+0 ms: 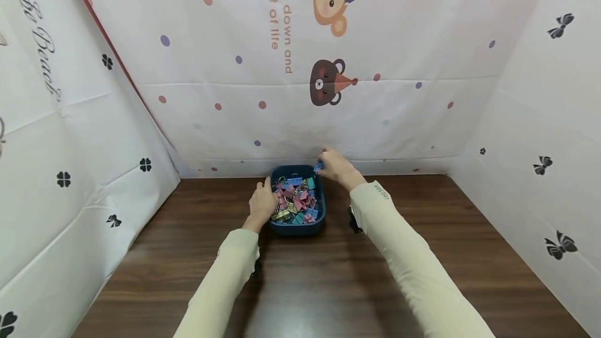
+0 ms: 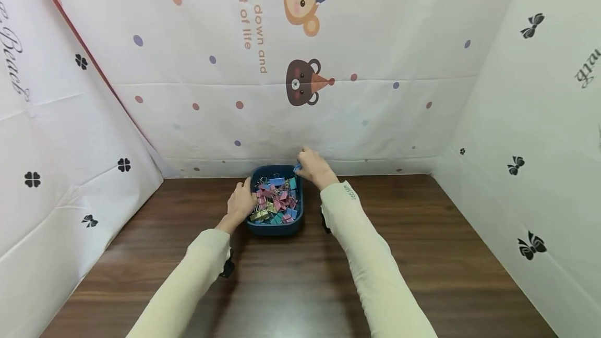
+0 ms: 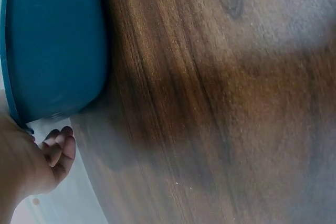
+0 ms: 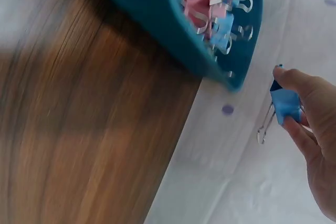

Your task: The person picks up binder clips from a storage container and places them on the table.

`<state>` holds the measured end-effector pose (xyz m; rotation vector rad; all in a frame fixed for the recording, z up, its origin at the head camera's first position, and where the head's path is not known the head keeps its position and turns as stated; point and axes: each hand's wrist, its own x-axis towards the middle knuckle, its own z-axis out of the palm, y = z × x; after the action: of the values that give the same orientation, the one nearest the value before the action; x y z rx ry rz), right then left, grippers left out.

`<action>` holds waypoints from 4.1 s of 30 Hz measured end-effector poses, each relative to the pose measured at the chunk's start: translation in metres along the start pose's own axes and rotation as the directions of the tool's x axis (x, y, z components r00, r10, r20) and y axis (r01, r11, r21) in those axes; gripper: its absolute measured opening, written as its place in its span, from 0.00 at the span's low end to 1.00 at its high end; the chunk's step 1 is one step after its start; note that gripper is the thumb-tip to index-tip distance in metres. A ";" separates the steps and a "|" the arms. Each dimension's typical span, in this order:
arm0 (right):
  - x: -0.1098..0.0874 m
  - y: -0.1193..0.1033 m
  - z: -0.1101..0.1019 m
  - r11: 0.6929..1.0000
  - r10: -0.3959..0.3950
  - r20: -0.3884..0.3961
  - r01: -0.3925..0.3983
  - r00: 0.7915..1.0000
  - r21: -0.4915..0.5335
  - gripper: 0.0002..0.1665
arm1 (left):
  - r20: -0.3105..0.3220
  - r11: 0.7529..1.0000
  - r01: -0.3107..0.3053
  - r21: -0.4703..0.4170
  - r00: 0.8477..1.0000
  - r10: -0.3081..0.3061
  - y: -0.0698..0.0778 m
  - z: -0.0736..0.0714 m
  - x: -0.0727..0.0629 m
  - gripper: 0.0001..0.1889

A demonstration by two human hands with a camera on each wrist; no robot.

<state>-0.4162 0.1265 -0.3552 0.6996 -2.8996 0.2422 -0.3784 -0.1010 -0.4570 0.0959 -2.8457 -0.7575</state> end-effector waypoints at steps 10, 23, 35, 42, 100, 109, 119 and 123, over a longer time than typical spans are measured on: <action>-0.023 0.035 0.014 0.975 0.220 -0.012 -0.220 0.975 0.002 0.15 | 0.009 0.999 0.018 -0.032 1.000 -0.018 -0.009 -0.001 -0.001 0.31; -0.046 0.055 0.053 0.928 0.371 0.005 -0.371 0.929 -0.025 0.23 | -0.025 0.998 -0.035 0.051 0.999 0.036 -0.001 0.003 0.001 0.30; -0.039 0.064 0.071 0.940 0.342 0.009 -0.342 0.940 -0.012 0.21 | -0.033 0.998 -0.036 0.052 0.999 0.038 -0.003 0.005 0.001 0.30; -0.030 0.059 0.078 0.930 0.367 0.008 -0.367 0.930 0.021 0.18 | -0.056 0.997 -0.052 0.052 0.997 0.055 -0.001 0.006 0.004 0.30; 0.032 -0.049 0.018 0.964 0.267 0.023 -0.268 0.963 0.005 0.25 | -0.101 0.995 -0.089 0.053 0.990 0.094 -0.004 0.008 -0.005 0.28; 0.048 -0.080 0.052 0.981 0.192 0.102 -0.192 0.976 -0.009 0.13 | -0.118 0.998 -0.048 0.039 0.992 0.052 -0.012 0.005 -0.006 0.28; 0.067 -0.074 0.079 0.957 0.291 0.267 -0.272 0.919 -0.105 0.17 | -0.115 0.997 -0.074 0.009 0.990 0.075 -0.004 0.011 -0.001 0.27; 0.068 -0.076 0.087 0.957 0.279 0.289 -0.242 0.916 -0.159 0.17 | -0.151 0.996 -0.086 -0.007 0.985 0.084 -0.004 0.014 -0.004 0.26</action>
<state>-0.4504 0.0136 -0.4186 0.3534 -3.2720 -0.0185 -0.3776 -0.0970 -0.4718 0.0284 -2.6827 -0.7197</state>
